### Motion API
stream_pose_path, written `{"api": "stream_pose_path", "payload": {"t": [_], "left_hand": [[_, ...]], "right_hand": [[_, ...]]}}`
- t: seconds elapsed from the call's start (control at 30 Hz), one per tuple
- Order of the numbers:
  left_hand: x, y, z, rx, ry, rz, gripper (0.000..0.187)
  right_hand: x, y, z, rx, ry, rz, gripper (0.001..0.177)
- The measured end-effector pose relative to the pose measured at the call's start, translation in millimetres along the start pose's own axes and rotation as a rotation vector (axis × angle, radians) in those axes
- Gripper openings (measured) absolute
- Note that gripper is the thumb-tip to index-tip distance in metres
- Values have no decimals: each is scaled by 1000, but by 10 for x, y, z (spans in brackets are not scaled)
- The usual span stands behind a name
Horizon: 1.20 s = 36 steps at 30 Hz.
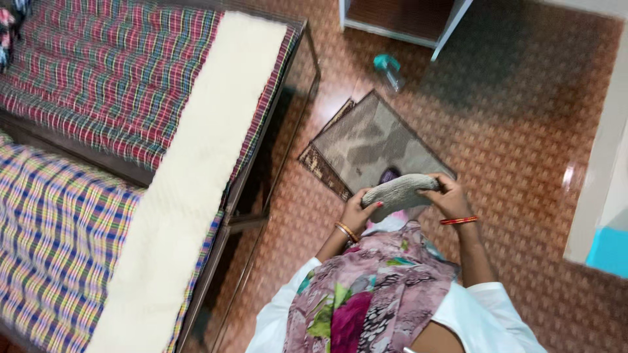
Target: The person folds a quilted mat, picks up clothespins from the floor and puts them in a basket, wipes a tiled counter with a cloth, and places a rug on the floor.
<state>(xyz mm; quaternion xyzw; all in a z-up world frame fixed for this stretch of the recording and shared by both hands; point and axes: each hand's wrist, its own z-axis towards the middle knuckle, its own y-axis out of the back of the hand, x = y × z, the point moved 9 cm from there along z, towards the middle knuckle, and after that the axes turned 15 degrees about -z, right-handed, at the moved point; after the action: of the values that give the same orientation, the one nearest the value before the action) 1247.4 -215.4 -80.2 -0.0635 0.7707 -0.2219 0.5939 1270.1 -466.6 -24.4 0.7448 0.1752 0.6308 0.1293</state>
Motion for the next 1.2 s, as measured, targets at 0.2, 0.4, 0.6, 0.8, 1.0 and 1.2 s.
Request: {"api": "stream_pose_path", "payload": {"t": [0.2,0.4,0.6,0.8,1.0,1.2], "left_hand": [[-586,-155,1443,-71,-43,80,28],[-1294,-502,2392,-130,-166,430,29],[-978,-665,2943,-87,-204,306,30],[-625,-882,3798,61,-39,186,30],[-738,-1172,4953,152,-65,278,32],[-1563,-1085,6151,143,-216,386,34]], "right_hand": [[433,525,1308,-13,-19,-130,37],[628,1051,2167,20,17,-206,34],[448,1418,2471,-68,-34,-272,33],[-166,1675,2628,-140,-170,-84,35],[-224,2197,3429,-260,-235,-177,39],[512,2486,4892,-240,-109,-489,32]]}}
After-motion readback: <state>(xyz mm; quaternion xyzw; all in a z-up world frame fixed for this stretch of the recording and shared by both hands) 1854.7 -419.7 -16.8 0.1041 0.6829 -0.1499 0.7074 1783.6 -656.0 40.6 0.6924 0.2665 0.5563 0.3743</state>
